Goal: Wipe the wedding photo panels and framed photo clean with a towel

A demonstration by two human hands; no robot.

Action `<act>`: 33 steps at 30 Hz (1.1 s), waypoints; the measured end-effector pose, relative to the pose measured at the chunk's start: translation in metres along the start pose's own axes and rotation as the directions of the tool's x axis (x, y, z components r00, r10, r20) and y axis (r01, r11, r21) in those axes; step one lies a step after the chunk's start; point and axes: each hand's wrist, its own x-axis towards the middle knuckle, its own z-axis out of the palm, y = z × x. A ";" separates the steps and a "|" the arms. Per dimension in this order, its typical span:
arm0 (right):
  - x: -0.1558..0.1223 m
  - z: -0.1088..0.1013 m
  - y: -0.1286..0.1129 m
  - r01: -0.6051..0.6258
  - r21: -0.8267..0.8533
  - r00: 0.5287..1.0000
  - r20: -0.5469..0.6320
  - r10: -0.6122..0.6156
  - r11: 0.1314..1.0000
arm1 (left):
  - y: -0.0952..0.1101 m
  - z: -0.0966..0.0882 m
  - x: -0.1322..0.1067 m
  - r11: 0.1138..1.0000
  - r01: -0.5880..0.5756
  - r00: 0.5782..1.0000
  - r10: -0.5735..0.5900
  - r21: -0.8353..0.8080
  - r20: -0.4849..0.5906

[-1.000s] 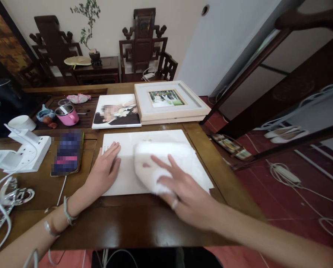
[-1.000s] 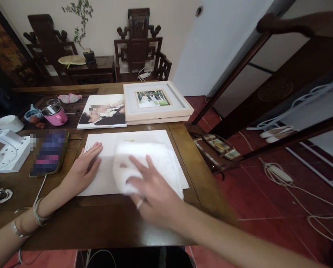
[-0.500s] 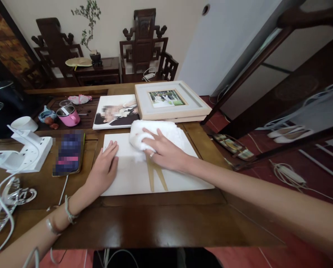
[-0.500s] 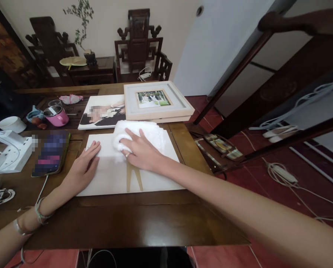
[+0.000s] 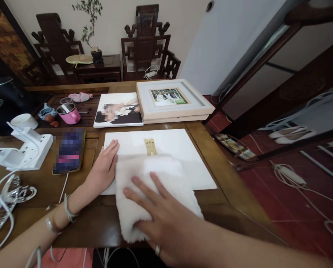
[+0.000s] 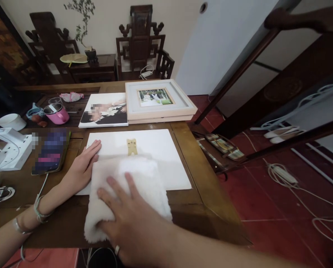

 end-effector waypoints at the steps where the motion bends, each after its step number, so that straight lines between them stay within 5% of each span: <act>1: 0.004 -0.005 0.006 -0.018 -0.008 1.000 0.013 0.018 1.000 | -0.001 0.000 0.000 1.000 -0.005 1.000 0.005 -0.002 -0.006; 5: 0.036 -0.032 0.048 -0.133 -0.129 0.986 0.079 0.144 0.983 | -0.004 0.003 -0.001 1.000 -0.025 1.000 0.025 0.002 -0.016; 10: 0.066 -0.047 0.088 -0.172 -0.288 0.984 -0.004 0.178 0.942 | -0.003 0.002 0.000 1.000 -0.024 1.000 0.024 0.005 -0.015; 13: 0.060 -0.036 0.080 -0.145 -0.283 0.987 0.020 0.157 0.948 | -0.002 0.000 0.000 1.000 -0.023 1.000 0.023 0.013 -0.004; 22: -0.003 -0.009 -0.004 0.014 -0.031 0.999 0.037 -0.013 0.999 | -0.002 0.001 -0.002 1.000 -0.021 0.999 0.021 0.007 0.027; 28: 0.019 -0.024 0.038 -0.110 -0.098 0.994 -0.024 0.108 0.989 | 0.003 -0.002 0.001 0.999 0.023 0.999 -0.024 -0.049 -0.026; 33: 0.074 -0.031 0.061 -0.282 -0.201 0.959 -0.054 0.277 0.938 | 0.008 -0.012 0.006 0.946 0.094 0.954 -0.174 -0.310 -0.243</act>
